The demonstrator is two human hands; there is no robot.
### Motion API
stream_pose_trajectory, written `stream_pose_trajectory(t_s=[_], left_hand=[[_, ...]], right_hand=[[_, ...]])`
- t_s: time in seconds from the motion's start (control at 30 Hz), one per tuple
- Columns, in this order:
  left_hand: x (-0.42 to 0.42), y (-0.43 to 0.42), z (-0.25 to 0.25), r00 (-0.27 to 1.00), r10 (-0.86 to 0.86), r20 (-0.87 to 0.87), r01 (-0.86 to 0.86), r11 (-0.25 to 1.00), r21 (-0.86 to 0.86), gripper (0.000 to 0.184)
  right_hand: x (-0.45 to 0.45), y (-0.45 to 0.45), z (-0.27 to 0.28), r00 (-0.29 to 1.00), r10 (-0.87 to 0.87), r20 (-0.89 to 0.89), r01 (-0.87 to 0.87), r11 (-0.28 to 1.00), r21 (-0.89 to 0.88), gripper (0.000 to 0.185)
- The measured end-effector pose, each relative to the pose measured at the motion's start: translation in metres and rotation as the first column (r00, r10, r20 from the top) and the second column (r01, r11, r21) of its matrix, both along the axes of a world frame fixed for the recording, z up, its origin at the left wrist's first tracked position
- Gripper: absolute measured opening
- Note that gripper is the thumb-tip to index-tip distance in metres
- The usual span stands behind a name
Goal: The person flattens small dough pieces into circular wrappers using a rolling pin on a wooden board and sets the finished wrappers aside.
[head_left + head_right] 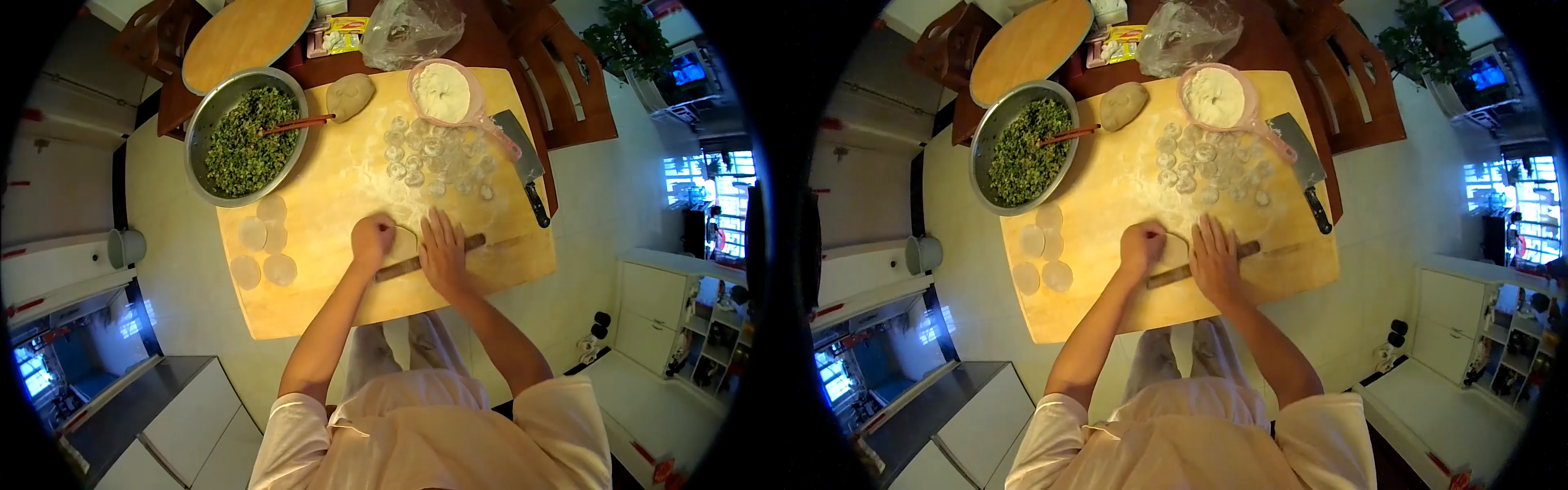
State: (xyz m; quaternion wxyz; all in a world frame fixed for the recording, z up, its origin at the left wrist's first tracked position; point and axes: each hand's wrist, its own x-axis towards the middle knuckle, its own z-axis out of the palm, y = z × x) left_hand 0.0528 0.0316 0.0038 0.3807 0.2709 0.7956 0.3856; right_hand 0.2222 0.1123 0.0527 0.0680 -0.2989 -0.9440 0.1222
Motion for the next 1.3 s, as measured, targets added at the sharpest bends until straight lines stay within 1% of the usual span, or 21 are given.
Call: stream_pose_trajectory(t_s=[0.03, 0.13, 0.2, 0.27, 0.3, 0.4, 0.5, 0.57, 0.6, 0.63, 0.67, 0.73, 0.77, 0.87, 0.9, 0.97, 1.03, 1.13, 1.2, 1.27, 1.3], left_hand=[[-0.004, -0.008, -0.008, 0.966, 0.109, 0.233, -0.123, 0.991, 0.047, 0.006], [-0.002, -0.025, -0.013, 0.934, 0.065, 0.351, -0.082, 0.996, 0.037, 0.004], [0.007, -0.016, 0.012, 0.997, -0.071, -0.035, 0.071, 0.997, 0.0, 0.007], [0.015, 0.007, 0.05, 0.889, -0.187, -0.418, 0.16, 0.982, -0.098, 0.008], [0.015, 0.016, 0.044, 0.879, -0.249, -0.406, 0.168, 0.96, -0.225, 0.012], [0.01, 0.019, 0.034, 0.827, -0.28, -0.488, 0.194, 0.956, -0.219, 0.009], [0.001, -0.003, 0.041, 0.98, -0.031, -0.198, 0.02, 0.998, -0.055, 0.008], [-0.004, -0.027, -0.001, 0.993, 0.068, 0.099, -0.07, 0.997, 0.022, 0.008], [-0.005, -0.033, 0.002, 0.963, 0.106, 0.248, -0.121, 0.992, 0.046, 0.008], [-0.001, -0.038, 0.005, 0.97, 0.083, 0.23, -0.102, 0.992, 0.073, 0.01], [0.002, -0.036, 0.006, 0.997, 0.025, 0.074, -0.027, 0.999, 0.018, 0.01], [0.008, -0.014, 0.047, 0.966, -0.127, -0.225, 0.1, 0.987, -0.127, 0.011], [0.011, -0.01, 0.04, 0.926, -0.101, -0.364, 0.097, 0.995, -0.029, 0.012], [0.003, 0.003, 0.032, 0.848, -0.254, -0.466, 0.167, 0.961, -0.22, 0.011], [-0.001, 0.002, 0.038, 0.859, -0.267, -0.438, 0.192, 0.959, -0.208, 0.01], [-0.001, -0.007, 0.04, 0.958, -0.1, -0.27, 0.066, 0.989, -0.133, 0.009], [-0.002, -0.024, 0.019, 0.996, 0.088, 0.004, -0.088, 0.996, -0.026, 0.007], [-0.001, -0.037, -0.012, 0.923, 0.078, 0.377, -0.104, 0.993, 0.05, 0.007], [0.003, -0.026, 0.006, 0.997, -0.063, 0.035, 0.062, 0.998, 0.011, 0.006], [0.004, -0.003, 0.04, 0.908, -0.214, -0.36, 0.182, 0.976, -0.121, 0.007], [0.006, 0.002, 0.034, 0.868, -0.246, -0.432, 0.198, 0.968, -0.154, 0.008]], right_hand=[[0.015, -0.007, 0.003, 0.999, 0.026, 0.022, -0.026, 1.0, 0.009, 0.054], [0.004, -0.003, -0.001, 1.0, 0.018, 0.015, -0.019, 0.997, 0.072, 0.053], [-0.034, 0.018, -0.004, 1.0, -0.01, -0.028, 0.012, 0.997, 0.079, 0.054], [-0.07, 0.04, -0.008, 0.995, -0.034, -0.092, 0.041, 0.997, 0.067, 0.054], [-0.076, 0.045, -0.009, 0.991, -0.047, -0.122, 0.055, 0.997, 0.06, 0.055], [-0.059, 0.034, -0.002, 0.998, -0.031, -0.056, 0.033, 0.998, 0.046, 0.056], [0.01, -0.007, 0.004, 0.999, 0.035, 0.031, -0.035, 0.999, -0.004, 0.053], [0.019, -0.012, 0.006, 0.996, 0.064, 0.066, -0.065, 0.998, 0.007, 0.051], [0.017, -0.013, 0.005, 0.996, 0.057, 0.064, -0.058, 0.998, 0.018, 0.05], [0.014, -0.012, 0.005, 0.997, 0.05, 0.061, -0.052, 0.998, 0.031, 0.049], [0.004, -0.005, 0.001, 0.999, 0.046, 0.026, -0.047, 0.998, 0.043, 0.049], [-0.042, 0.02, -0.004, 0.998, 0.034, -0.043, -0.031, 0.997, 0.065, 0.048], [-0.06, 0.032, -0.006, 0.997, 0.026, -0.069, -0.022, 0.999, 0.048, 0.048], [-0.073, 0.035, -0.008, 0.995, 0.007, -0.097, -0.009, 1.0, -0.018, 0.05], [-0.056, 0.026, -0.005, 0.997, 0.012, -0.077, -0.015, 0.999, -0.034, 0.051], [-0.013, 0.001, -0.005, 0.998, 0.06, -0.013, -0.061, 0.998, -0.028, 0.052], [0.013, -0.013, 0.003, 0.995, 0.092, 0.044, -0.091, 0.996, -0.004, 0.051], [-0.001, -0.008, 0.0, 0.997, 0.079, 0.02, -0.081, 0.995, 0.066, 0.052], [-0.036, 0.01, -0.005, 0.998, 0.063, -0.018, -0.061, 0.995, 0.075, 0.053], [-0.074, 0.033, -0.006, 0.997, 0.037, -0.064, -0.035, 0.999, 0.036, 0.052], [-0.082, 0.039, -0.007, 0.996, 0.022, -0.086, -0.021, 1.0, 0.016, 0.052]])
